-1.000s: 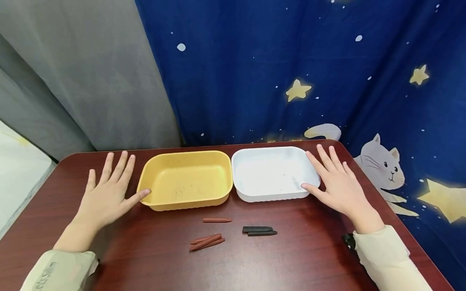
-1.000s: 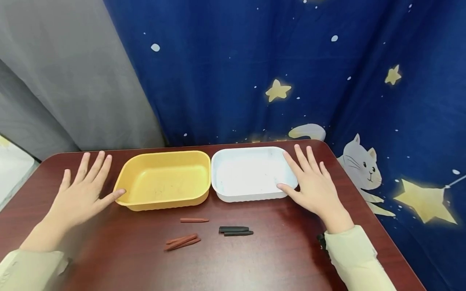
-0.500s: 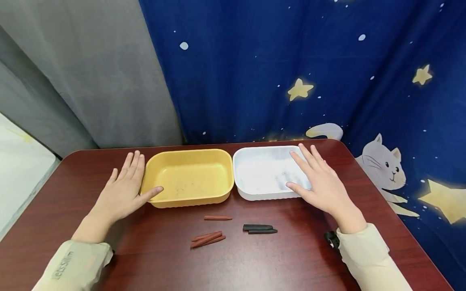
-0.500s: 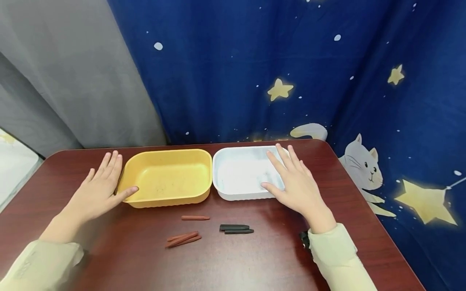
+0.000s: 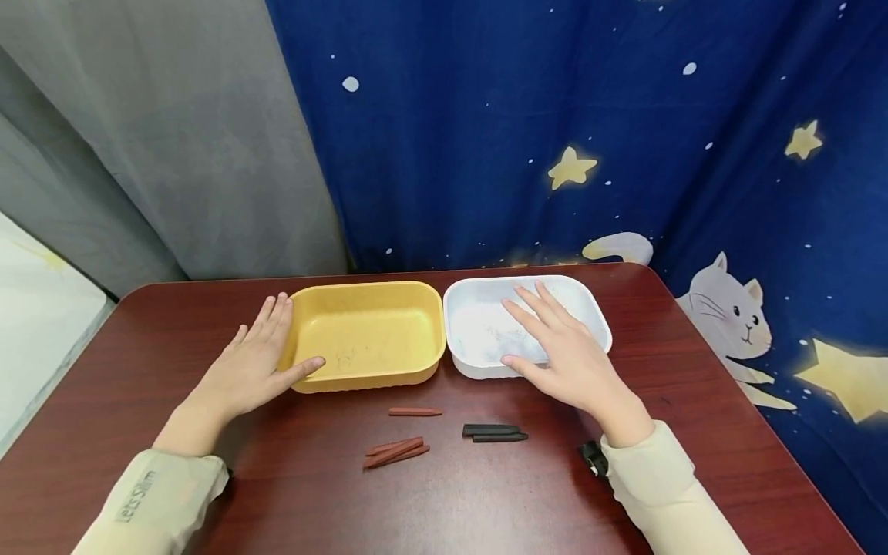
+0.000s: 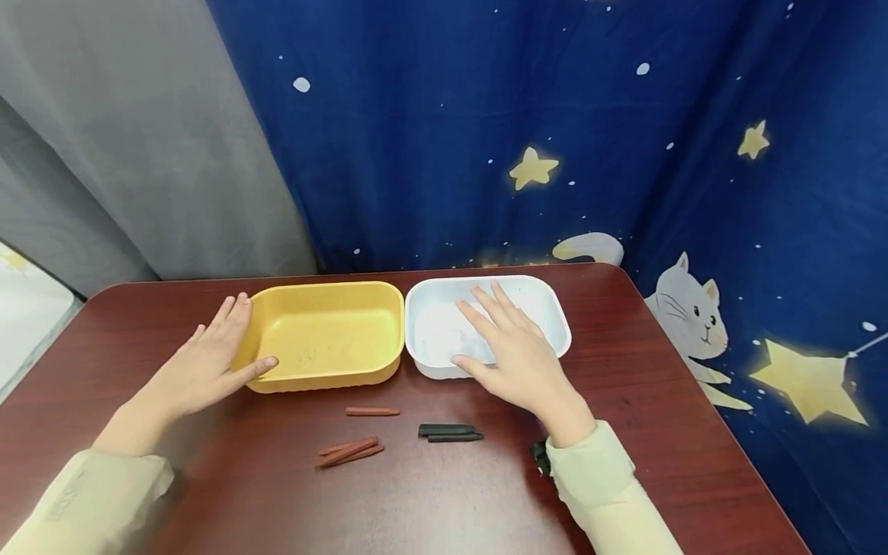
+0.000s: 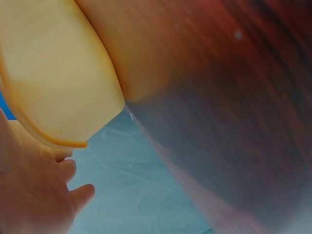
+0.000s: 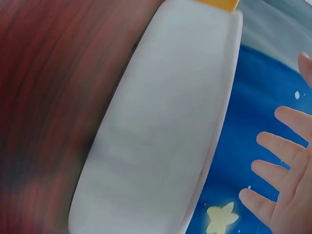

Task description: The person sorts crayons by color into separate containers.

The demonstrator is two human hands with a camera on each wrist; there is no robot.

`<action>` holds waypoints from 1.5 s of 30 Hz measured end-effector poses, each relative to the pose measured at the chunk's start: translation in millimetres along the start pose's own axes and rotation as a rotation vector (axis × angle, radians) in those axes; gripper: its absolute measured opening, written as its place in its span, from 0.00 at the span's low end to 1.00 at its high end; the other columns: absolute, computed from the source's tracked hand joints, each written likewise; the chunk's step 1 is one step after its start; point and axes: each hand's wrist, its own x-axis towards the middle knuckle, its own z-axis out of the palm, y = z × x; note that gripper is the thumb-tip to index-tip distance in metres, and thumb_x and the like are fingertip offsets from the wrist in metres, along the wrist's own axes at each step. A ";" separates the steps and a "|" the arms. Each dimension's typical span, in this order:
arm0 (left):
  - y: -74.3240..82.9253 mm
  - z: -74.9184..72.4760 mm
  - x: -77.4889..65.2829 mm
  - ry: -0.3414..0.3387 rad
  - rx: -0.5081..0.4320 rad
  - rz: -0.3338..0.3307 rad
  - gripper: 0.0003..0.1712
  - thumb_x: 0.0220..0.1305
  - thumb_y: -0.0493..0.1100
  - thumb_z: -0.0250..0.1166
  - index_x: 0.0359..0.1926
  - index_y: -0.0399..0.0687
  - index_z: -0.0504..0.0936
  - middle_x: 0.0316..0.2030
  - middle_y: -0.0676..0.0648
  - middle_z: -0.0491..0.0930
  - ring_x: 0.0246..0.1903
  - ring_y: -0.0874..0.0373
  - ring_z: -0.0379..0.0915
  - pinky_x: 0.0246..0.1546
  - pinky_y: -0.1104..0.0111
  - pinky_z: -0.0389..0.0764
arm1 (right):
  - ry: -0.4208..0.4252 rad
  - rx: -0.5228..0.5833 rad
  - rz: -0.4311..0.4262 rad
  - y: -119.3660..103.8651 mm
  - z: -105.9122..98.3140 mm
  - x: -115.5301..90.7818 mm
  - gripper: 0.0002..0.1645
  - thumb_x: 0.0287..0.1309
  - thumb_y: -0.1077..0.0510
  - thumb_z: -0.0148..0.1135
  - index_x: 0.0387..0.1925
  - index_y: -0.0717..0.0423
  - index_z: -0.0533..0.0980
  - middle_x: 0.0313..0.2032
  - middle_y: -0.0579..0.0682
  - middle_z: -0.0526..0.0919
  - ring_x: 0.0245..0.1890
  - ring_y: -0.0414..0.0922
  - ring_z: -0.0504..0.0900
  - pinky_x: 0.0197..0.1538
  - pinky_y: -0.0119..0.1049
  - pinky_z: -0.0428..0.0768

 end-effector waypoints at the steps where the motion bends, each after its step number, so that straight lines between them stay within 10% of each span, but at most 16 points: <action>1: -0.1 -0.1 0.4 -0.006 0.003 -0.001 0.62 0.66 0.75 0.49 0.78 0.42 0.28 0.79 0.42 0.27 0.79 0.46 0.23 0.68 0.32 0.50 | -0.003 0.012 -0.003 -3.6 0.2 1.4 0.44 0.61 0.35 0.62 0.75 0.39 0.61 0.77 0.47 0.58 0.79 0.54 0.50 0.67 0.68 0.64; 31: -3.6 -0.4 6.8 -0.063 0.004 0.028 0.63 0.66 0.75 0.50 0.78 0.36 0.34 0.79 0.38 0.31 0.79 0.40 0.31 0.70 0.35 0.52 | -0.238 0.141 -0.390 -107.0 45.7 33.9 0.20 0.61 0.43 0.67 0.51 0.45 0.82 0.46 0.39 0.82 0.50 0.39 0.78 0.53 0.36 0.79; 45: 0.4 -0.7 6.4 -0.071 0.020 0.023 0.64 0.65 0.76 0.50 0.77 0.33 0.35 0.78 0.34 0.35 0.78 0.39 0.33 0.71 0.37 0.52 | -0.525 0.108 -0.358 -124.1 60.4 32.8 0.10 0.59 0.44 0.68 0.40 0.39 0.83 0.34 0.36 0.78 0.38 0.32 0.72 0.40 0.27 0.72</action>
